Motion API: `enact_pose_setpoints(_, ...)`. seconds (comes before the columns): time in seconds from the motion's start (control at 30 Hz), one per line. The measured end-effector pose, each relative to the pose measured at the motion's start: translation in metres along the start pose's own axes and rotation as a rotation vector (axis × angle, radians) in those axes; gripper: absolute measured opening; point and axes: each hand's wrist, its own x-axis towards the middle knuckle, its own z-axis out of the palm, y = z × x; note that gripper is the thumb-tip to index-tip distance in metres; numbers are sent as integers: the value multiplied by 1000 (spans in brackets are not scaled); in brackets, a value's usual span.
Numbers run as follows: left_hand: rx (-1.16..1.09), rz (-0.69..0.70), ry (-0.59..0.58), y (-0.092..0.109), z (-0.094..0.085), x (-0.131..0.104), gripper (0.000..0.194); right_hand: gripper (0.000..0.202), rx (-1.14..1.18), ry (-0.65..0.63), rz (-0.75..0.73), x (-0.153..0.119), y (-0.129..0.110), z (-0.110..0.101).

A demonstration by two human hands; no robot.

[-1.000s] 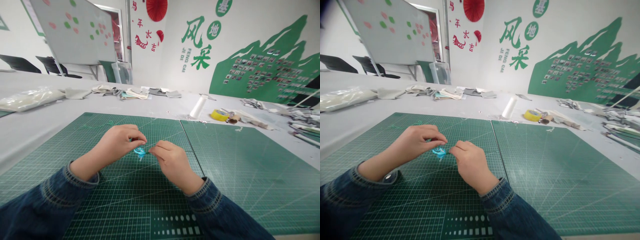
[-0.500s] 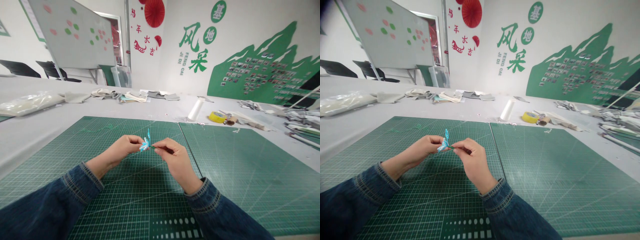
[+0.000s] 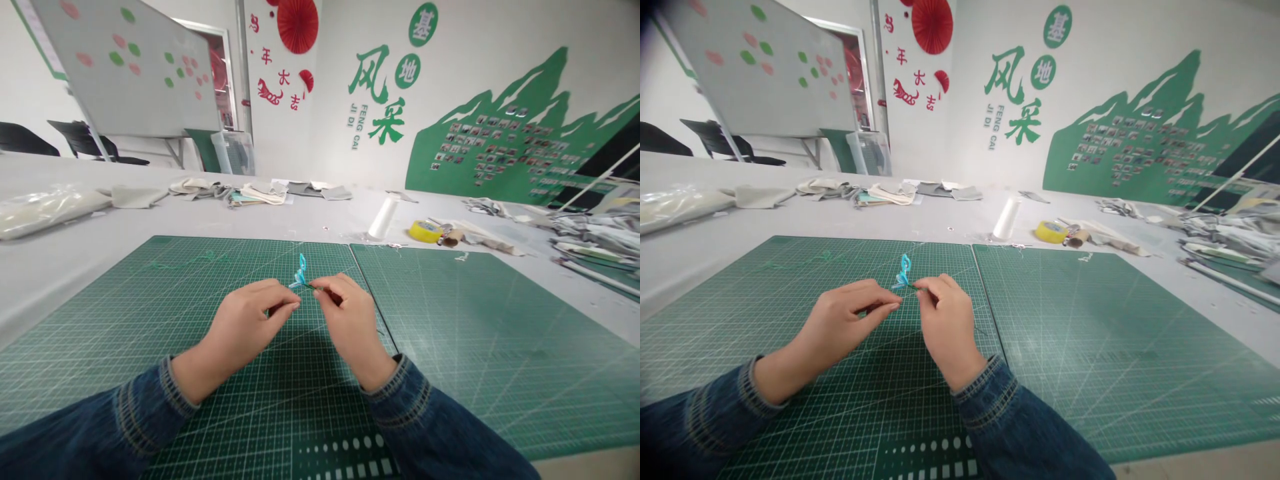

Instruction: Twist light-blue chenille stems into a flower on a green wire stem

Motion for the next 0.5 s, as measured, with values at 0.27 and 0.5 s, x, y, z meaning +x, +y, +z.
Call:
enact_pose_setpoints(0.27,565,434,53,1,-18,2,18,21,-370,-174,-247,-7,-4,3)
enact_pose_setpoints(0.5,449,256,30,-14,-25,7,20,24,-413,-287,-319,-9,-8,3)
